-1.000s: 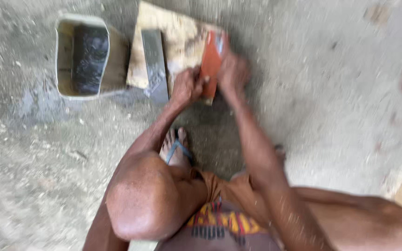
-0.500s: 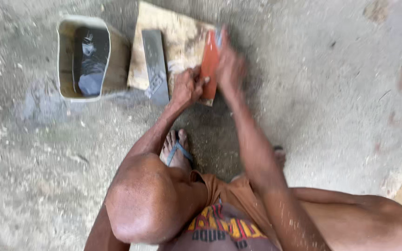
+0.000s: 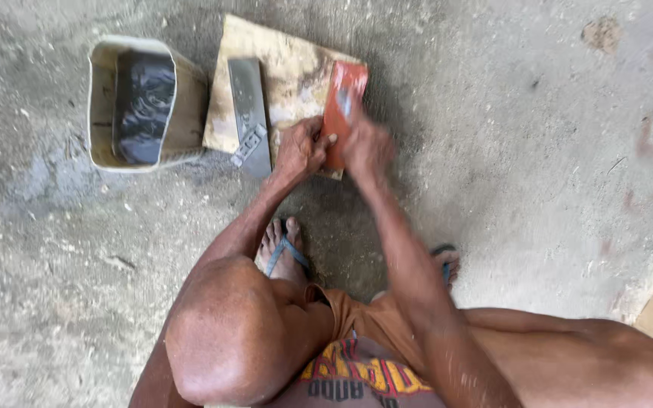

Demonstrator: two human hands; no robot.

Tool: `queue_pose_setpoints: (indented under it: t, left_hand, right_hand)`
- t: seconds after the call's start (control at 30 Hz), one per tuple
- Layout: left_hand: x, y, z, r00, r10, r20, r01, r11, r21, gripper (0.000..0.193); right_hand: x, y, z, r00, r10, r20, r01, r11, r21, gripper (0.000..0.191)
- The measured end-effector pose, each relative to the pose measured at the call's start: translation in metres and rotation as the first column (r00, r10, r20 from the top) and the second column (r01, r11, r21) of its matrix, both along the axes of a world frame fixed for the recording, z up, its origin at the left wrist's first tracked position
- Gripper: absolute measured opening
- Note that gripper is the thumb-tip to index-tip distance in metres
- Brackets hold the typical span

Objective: The person sharpens a small metal tool on a red sharpening stone placed on a wooden board. They repeatedly rub the tool's edge on the stone, occasionally dip it in a nearby container of water, and inspect the edge before continuing.

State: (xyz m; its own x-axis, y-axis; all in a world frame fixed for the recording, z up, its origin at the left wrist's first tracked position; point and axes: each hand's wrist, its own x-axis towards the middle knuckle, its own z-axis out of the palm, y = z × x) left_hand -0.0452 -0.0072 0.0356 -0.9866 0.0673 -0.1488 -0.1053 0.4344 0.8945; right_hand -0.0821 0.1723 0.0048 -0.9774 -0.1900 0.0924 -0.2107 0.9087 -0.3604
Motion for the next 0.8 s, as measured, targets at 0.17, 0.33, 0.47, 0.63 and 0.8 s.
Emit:
queue_pose_setpoints:
  t: [0.17, 0.33, 0.47, 0.63, 0.8]
  left_hand:
    - [0.005, 0.001, -0.003, 1.0, 0.011, -0.022, -0.01, 0.999, 0.043, 0.029]
    - [0.003, 0.004, -0.007, 1.0, 0.026, 0.008, -0.026, 0.997, 0.068, 0.026]
    - [0.004, 0.003, -0.007, 0.997, 0.006, 0.083, -0.011, 0.998, 0.054, 0.027]
    - [0.0, 0.001, -0.003, 0.999, -0.038, -0.002, 0.038, 0.999, -0.004, 0.019]
    - [0.005, 0.005, -0.004, 0.993, -0.049, 0.108, 0.05, 0.999, -0.007, 0.027]
  right_hand:
    - [-0.027, -0.004, -0.011, 0.996, -0.04, -0.083, 0.033, 0.996, -0.083, 0.038]
    - [-0.001, 0.002, 0.0, 0.999, -0.044, 0.028, 0.043, 0.999, 0.022, 0.053]
    - [-0.027, -0.001, -0.006, 0.982, -0.175, 0.075, 0.174, 0.984, 0.022, 0.055]
    - [-0.002, -0.001, 0.003, 0.998, -0.015, -0.057, 0.014, 1.0, -0.02, 0.065]
    - [-0.033, 0.002, -0.003, 0.996, -0.054, -0.068, 0.059, 0.996, 0.071, 0.052]
